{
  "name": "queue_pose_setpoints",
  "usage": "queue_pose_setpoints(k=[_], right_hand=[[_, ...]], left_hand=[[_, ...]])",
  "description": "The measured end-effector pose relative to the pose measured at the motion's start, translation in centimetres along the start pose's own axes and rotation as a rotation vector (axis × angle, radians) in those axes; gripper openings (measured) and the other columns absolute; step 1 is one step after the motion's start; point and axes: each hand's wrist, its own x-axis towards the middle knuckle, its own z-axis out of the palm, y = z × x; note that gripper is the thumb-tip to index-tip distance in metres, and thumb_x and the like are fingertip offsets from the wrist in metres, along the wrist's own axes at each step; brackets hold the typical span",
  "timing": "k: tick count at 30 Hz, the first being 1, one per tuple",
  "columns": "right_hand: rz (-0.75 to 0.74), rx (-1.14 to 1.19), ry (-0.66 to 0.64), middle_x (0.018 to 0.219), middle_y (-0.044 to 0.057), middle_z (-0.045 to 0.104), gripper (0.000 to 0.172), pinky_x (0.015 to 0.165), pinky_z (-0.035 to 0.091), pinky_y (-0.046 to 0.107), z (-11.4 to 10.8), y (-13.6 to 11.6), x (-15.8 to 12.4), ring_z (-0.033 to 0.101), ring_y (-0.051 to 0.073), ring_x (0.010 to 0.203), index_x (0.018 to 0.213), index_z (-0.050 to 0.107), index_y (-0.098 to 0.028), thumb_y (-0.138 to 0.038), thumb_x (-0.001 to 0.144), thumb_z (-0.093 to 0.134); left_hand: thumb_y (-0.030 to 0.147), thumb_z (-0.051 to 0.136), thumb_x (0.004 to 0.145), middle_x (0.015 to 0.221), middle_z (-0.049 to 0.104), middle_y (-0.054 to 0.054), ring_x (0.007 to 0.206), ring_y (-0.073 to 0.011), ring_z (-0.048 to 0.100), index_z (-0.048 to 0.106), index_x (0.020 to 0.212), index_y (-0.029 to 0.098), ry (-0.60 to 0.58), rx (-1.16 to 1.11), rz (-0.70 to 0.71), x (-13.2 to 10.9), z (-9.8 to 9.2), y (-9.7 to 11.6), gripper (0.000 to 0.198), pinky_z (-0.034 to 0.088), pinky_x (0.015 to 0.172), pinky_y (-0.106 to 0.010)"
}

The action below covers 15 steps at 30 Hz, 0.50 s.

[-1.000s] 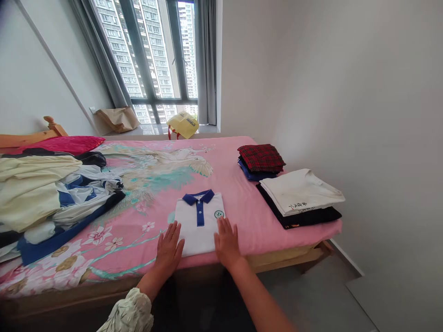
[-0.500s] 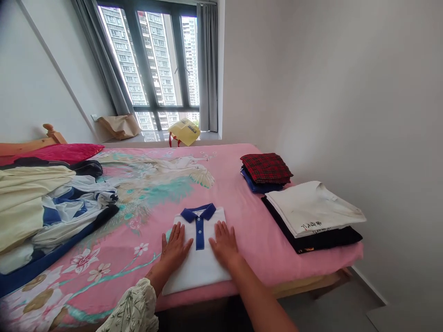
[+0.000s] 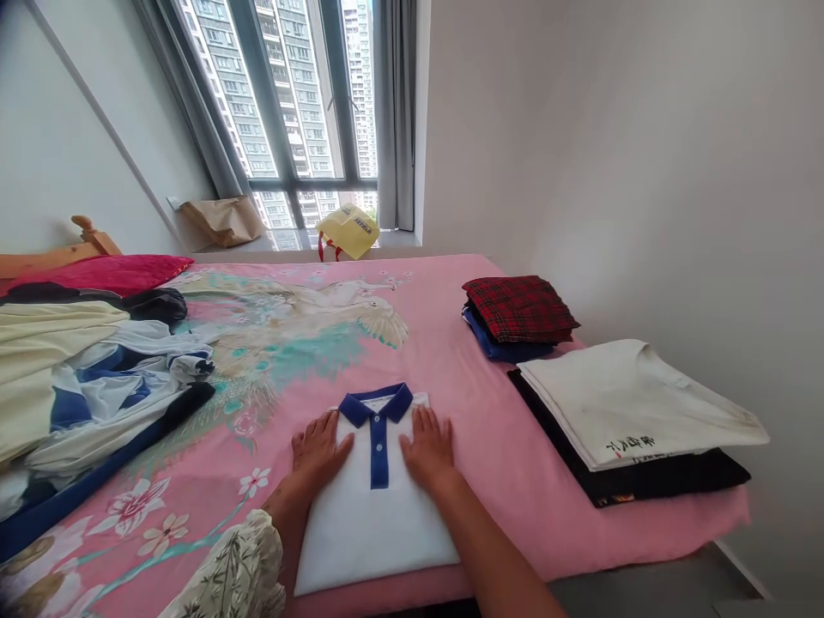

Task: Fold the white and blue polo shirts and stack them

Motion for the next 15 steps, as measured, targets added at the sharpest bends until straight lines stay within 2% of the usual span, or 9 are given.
queue_pose_setpoints(k=[4, 8, 11, 13, 15], right_hand=[[-0.011, 0.008, -0.035, 0.153, 0.004, 0.017, 0.066, 0.111, -0.006, 0.049, -1.0, 0.4, 0.1, 0.010, 0.019, 0.140, 0.146, 0.020, -0.018, -0.052, 0.090, 0.023], [0.052, 0.010, -0.044, 0.155, 0.005, 0.010, 0.067, 0.111, -0.007, 0.050, -1.3, -0.9, -1.2, 0.002, 0.020, 0.142, 0.147, 0.016, -0.015, -0.052, 0.092, 0.018], [0.019, -0.011, 0.007, 0.155, 0.006, 0.008, 0.067, 0.110, -0.009, 0.050, -0.7, -1.8, -3.2, 0.000, 0.020, 0.142, 0.148, 0.014, -0.014, -0.052, 0.092, 0.017], [-0.009, -0.013, -0.003, 0.154, 0.006, 0.009, 0.068, 0.111, -0.009, 0.049, -0.4, -1.7, -4.6, 0.003, 0.020, 0.142, 0.148, 0.014, -0.014, -0.053, 0.092, 0.018], [0.013, -0.016, -0.025, 0.154, 0.007, 0.010, 0.069, 0.111, -0.008, 0.050, -0.4, -1.2, -5.8, 0.005, 0.020, 0.142, 0.147, 0.015, -0.013, -0.053, 0.092, 0.018]], left_hand=[[0.049, 0.035, 0.085, 0.151, 0.027, -0.011, 0.137, -0.0258, 0.023, 0.029, 0.142, 0.020, -0.012, -0.031, 0.003, 0.3, -0.7, 0.1, 0.064, 0.016, 0.108, -0.052], [0.049, 0.024, 0.090, 0.154, 0.017, -0.013, 0.141, -0.0276, 0.012, 0.026, 0.144, 0.015, -0.066, -0.086, -0.083, -1.1, -1.2, 1.8, 0.064, 0.014, 0.109, -0.057], [0.048, 0.022, 0.091, 0.155, 0.010, -0.009, 0.142, -0.0265, 0.006, 0.023, 0.145, 0.018, -0.049, -0.053, 0.047, -3.5, -0.5, 2.9, 0.062, 0.005, 0.109, -0.061], [0.050, 0.026, 0.090, 0.155, 0.011, -0.006, 0.142, -0.0249, 0.008, 0.023, 0.145, 0.020, -0.053, -0.006, 0.165, -5.3, 0.1, 2.8, 0.063, 0.000, 0.110, -0.060], [0.053, 0.028, 0.089, 0.155, 0.012, -0.006, 0.142, -0.0253, 0.010, 0.022, 0.145, 0.019, -0.060, 0.039, 0.172, -6.7, 0.5, 2.1, 0.067, 0.000, 0.110, -0.059]])
